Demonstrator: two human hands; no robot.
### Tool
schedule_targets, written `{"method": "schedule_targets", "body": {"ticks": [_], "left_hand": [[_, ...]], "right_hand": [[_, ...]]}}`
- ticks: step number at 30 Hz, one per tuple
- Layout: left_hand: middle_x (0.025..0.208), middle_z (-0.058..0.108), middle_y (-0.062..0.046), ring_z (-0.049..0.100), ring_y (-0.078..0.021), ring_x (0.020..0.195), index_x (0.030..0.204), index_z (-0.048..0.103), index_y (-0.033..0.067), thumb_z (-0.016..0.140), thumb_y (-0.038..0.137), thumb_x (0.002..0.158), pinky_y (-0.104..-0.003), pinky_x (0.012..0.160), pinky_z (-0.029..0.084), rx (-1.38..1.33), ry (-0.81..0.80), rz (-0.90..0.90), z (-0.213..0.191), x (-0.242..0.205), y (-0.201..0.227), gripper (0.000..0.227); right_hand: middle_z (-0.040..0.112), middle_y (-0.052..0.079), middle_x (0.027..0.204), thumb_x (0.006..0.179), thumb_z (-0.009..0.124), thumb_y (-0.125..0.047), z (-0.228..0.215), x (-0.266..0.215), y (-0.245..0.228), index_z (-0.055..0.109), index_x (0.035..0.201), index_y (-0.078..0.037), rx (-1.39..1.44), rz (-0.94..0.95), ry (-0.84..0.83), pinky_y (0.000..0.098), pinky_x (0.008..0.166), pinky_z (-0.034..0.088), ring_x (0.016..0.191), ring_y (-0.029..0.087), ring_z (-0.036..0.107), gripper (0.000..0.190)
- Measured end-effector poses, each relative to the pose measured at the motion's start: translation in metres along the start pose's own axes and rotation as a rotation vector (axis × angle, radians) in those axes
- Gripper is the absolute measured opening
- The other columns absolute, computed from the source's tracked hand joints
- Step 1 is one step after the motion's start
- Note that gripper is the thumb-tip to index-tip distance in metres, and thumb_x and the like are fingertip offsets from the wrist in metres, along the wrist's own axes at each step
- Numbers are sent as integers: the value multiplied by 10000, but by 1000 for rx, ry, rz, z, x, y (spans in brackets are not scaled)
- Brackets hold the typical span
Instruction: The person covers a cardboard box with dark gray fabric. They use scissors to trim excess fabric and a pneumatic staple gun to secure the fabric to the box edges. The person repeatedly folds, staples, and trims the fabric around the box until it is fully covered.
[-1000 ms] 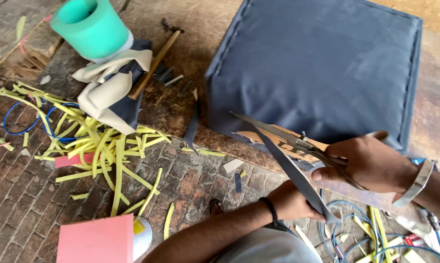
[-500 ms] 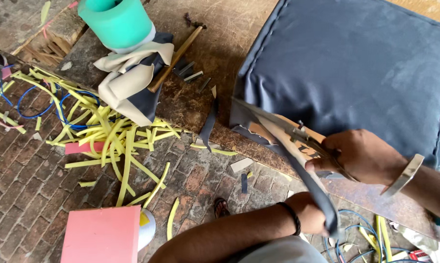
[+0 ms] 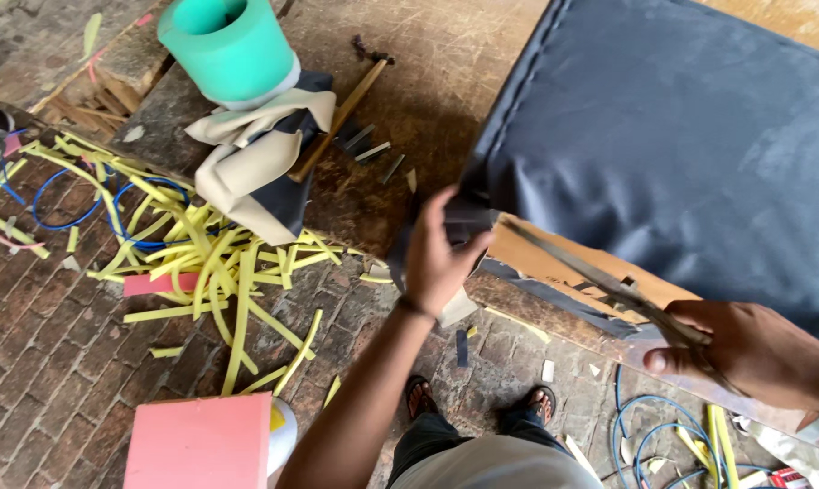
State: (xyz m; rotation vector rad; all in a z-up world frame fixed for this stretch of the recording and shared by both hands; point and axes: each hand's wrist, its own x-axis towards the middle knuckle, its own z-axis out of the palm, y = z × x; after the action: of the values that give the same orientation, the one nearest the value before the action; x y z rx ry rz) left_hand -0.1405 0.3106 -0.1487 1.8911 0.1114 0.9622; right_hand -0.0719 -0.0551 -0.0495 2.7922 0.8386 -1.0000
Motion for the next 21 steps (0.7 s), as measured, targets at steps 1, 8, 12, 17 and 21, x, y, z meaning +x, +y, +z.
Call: {"method": "schedule_targets", "body": {"ticks": [1,8,12,17,21], "left_hand": [[1192,685,-183,686,-281,1062,1310,566,-11,799,384,851,-418,877,582,167,31,111,5,2,-1,649],[811,747,-30,671,-157,745,913,767,92,737,195,905,-295,657,506,-236,-232,-601,-19,-17,-9,108],[812,734,-47,635,-150,744,903,775,63,730,192,940,-292,675,494,-412,-297,-699,-19,-22,-14,142],[905,780,-47,711,-167,808,979,775,91,695,249,907,-339,727,567,-190,-460,-734,-33,-38,-47,190],[1256,638,-253,618,-331,1095,1333,627,-58,829,353,939,-483,868,541,106,-438,-414,-64,-58,-78,604]], "right_hand": [[626,2,711,768,577,-841,0,1,-3,690,909,-209,57,-4,-4,427,606,567,641,180,628,658],[732,70,650,694,553,-805,-20,24,-66,699,952,-205,109,94,-44,428,638,628,596,220,725,669],[700,41,582,723,691,-707,-24,25,-102,719,840,-156,151,54,50,377,551,575,532,184,678,565],[665,-15,447,718,744,-618,-9,9,-105,820,780,-213,247,-152,218,360,439,498,395,152,591,417],[555,25,533,764,738,-564,1,-3,-69,792,775,-136,265,-49,354,344,472,464,466,160,498,432]]}}
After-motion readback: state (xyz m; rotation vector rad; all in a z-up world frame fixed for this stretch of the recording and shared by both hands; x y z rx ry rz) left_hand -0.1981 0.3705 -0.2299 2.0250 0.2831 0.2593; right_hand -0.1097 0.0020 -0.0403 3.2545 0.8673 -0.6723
